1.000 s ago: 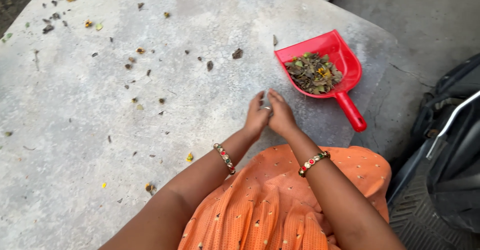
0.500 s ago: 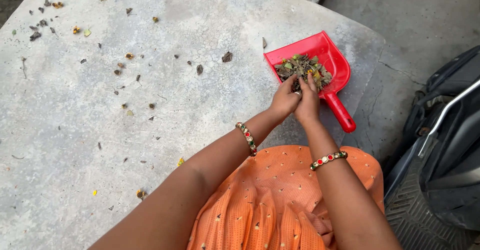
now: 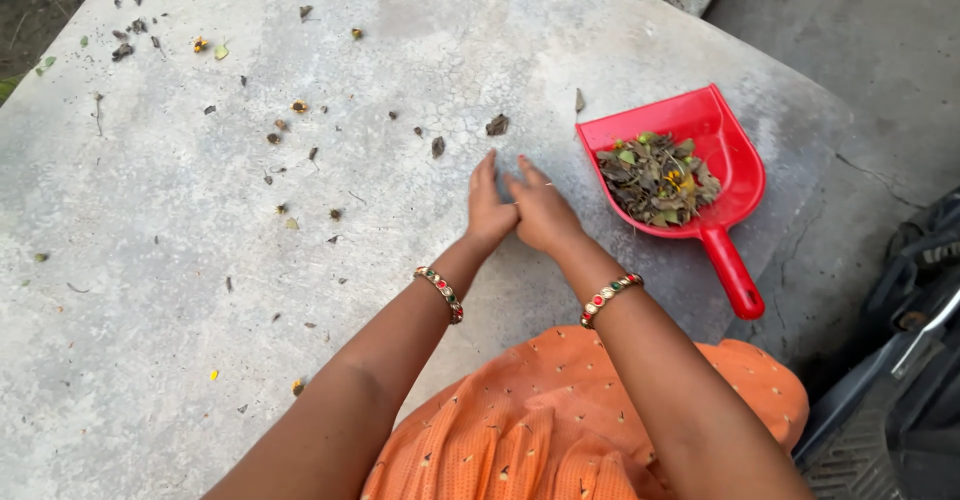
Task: Picking up small leaves and flower debris from a stone surface and placing them into a red dustpan.
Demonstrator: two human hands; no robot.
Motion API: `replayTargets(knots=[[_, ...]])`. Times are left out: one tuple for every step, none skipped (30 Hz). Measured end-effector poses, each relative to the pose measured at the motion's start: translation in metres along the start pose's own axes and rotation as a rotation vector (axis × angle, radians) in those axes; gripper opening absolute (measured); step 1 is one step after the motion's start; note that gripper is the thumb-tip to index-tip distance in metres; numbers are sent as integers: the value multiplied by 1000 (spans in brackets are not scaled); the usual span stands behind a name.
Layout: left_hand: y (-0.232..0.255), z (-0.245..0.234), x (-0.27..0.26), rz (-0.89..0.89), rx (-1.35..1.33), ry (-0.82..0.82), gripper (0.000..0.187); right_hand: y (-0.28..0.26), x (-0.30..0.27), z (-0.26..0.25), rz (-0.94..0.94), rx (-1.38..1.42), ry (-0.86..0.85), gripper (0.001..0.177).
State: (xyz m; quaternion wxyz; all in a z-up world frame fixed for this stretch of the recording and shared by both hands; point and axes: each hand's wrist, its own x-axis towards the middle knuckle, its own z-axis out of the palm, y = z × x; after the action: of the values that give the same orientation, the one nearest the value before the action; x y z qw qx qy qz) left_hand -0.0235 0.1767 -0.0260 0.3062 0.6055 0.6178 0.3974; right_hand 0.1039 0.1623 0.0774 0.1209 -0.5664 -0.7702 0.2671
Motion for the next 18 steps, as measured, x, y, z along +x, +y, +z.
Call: replayTargets(knots=[[3,-8,3,-4,0,2,93,-9,6,-4,-2,0,-4,64],[7,-15,6,-116,-171,-31,96,-17,12,-8,14,-35,-103,65],[11,-22,9,-227,-343,-67,100,-24,17,-12,30,-71,-201,66],[19,-27,13,-232,-343,-68,100,-27,23,-18,32,-69,-206,66],[27,-31,17,-298,-405,-92,98,-29,28,-23,63,-98,-253,67],[34,-39,21,-366,-464,-112,96,-34,34,-27,91,-124,-301,68],[38,-41,29,-372,-460,-109,96,-30,44,-23,88,-120,-306,68],[43,-41,38,-478,-495,-147,98,-23,52,-19,87,-148,-290,69],[48,-41,46,-585,-530,-184,99,-17,61,-16,86,-175,-273,71],[43,-38,52,-588,-529,-185,99,-16,68,-18,87,-174,-276,71],[38,-35,58,-604,-511,-209,100,-16,74,-20,70,-192,-263,73],[33,-32,64,-621,-493,-233,101,-15,81,-21,53,-210,-252,74],[32,-29,67,-625,-493,-232,101,-9,86,-16,53,-209,-256,74],[31,-28,70,-654,-485,-234,101,-4,92,-11,55,-204,-275,75],[30,-27,73,-684,-477,-235,101,2,98,-6,58,-199,-294,75],[32,-27,75,-686,-477,-232,101,6,101,-2,55,-198,-297,75],[34,-28,76,-710,-493,-231,100,10,103,2,48,-204,-301,78],[37,-27,77,-733,-509,-232,99,14,105,6,43,-211,-303,81]])
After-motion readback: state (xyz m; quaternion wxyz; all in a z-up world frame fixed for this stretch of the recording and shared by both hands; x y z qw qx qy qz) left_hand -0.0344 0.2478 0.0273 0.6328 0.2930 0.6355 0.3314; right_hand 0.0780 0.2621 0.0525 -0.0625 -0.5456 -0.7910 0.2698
